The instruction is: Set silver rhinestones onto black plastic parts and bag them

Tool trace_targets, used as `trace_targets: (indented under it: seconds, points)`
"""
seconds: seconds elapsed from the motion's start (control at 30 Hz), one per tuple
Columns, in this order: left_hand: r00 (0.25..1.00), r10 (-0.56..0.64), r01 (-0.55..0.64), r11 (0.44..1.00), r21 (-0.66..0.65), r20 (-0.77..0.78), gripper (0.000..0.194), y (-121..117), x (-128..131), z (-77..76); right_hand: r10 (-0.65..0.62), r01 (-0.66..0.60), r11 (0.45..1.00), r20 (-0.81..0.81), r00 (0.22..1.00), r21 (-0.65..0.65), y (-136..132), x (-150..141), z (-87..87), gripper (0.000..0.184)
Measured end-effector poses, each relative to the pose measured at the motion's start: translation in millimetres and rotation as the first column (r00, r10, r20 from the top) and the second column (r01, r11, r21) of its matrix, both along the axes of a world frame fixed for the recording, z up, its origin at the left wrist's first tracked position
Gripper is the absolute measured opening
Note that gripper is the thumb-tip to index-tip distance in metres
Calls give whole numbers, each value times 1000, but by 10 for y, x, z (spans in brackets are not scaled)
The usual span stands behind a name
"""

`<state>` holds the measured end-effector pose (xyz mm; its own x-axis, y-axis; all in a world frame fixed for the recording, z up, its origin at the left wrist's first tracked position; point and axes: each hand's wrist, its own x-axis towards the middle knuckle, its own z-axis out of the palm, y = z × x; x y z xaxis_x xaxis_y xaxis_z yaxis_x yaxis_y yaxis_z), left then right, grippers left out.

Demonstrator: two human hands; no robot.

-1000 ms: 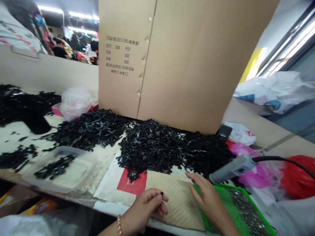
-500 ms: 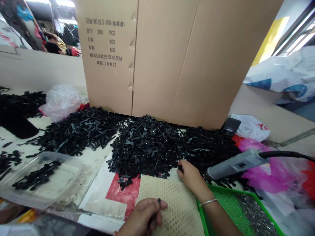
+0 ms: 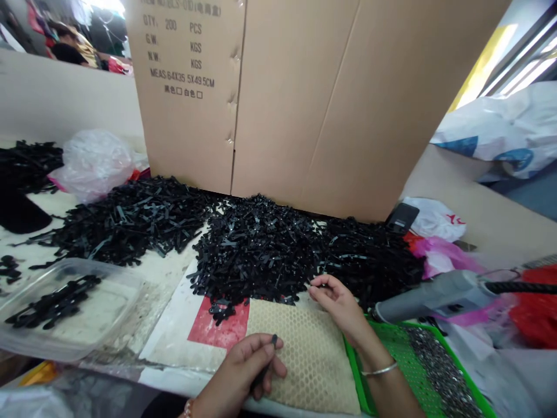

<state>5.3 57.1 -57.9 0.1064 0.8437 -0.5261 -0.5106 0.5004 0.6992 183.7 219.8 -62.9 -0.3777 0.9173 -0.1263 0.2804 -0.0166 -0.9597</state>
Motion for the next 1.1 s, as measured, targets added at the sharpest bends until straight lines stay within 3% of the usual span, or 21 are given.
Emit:
trace_targets:
  seconds: [0.2, 0.27, 0.4, 0.53, 0.63, 0.67, 0.73, 0.83, 0.93, 1.03, 1.1]
  points:
    - [997, 71, -69, 996, 58, -31, 54, -36, -82, 85, -125, 116, 967, 27, 992, 225, -23, 141, -32, 57]
    - [996, 84, -82, 995, 63, -33, 56, -35, -96, 89, -142, 127, 951, 33, 989, 282, -30, 182, -49, 54]
    - [996, 90, -89, 995, 51, -22, 58, -39, -86, 81, -14, -42, 934, 153, 988, 356, -141, 59, -39, 26]
    - [995, 100, -99, 995, 32, -26, 57, -66, -71, 77, 149, -248, 881, 261, 954, 402, -166, -121, 30, 29]
    - [993, 113, -112, 993, 22, -38, 55, -85, -79, 70, 24, -169, 849, 283, 959, 500, 15, -53, 71, 27]
    - [993, 116, -115, 993, 17, -31, 55, -89, -84, 71, -41, -156, 824, 332, 942, 544, 96, -3, 70, 26]
    - [993, 121, -121, 993, 1, 6, 56, -96, -94, 86, -108, -264, 767, 524, 845, 584, 245, 92, 43, 32]
    - [987, 121, -119, 993, -21, 106, 57, -112, -112, 146, -109, -486, 739, 795, 597, 466, 362, 150, -30, 37]
    - [972, 124, -122, 992, -21, 201, 54, -135, -140, 224, -141, -552, 736, 886, 441, 391, 368, 142, -66, 26]
    - [958, 134, -134, 991, -18, 253, 50, -154, -163, 275, -171, -593, 690, 890, 423, 415, 384, 154, -53, 19]
    - [955, 128, -130, 991, -11, 267, 48, -159, -171, 284, -191, -594, 630, 841, 506, 500, 424, 173, -30, 18]
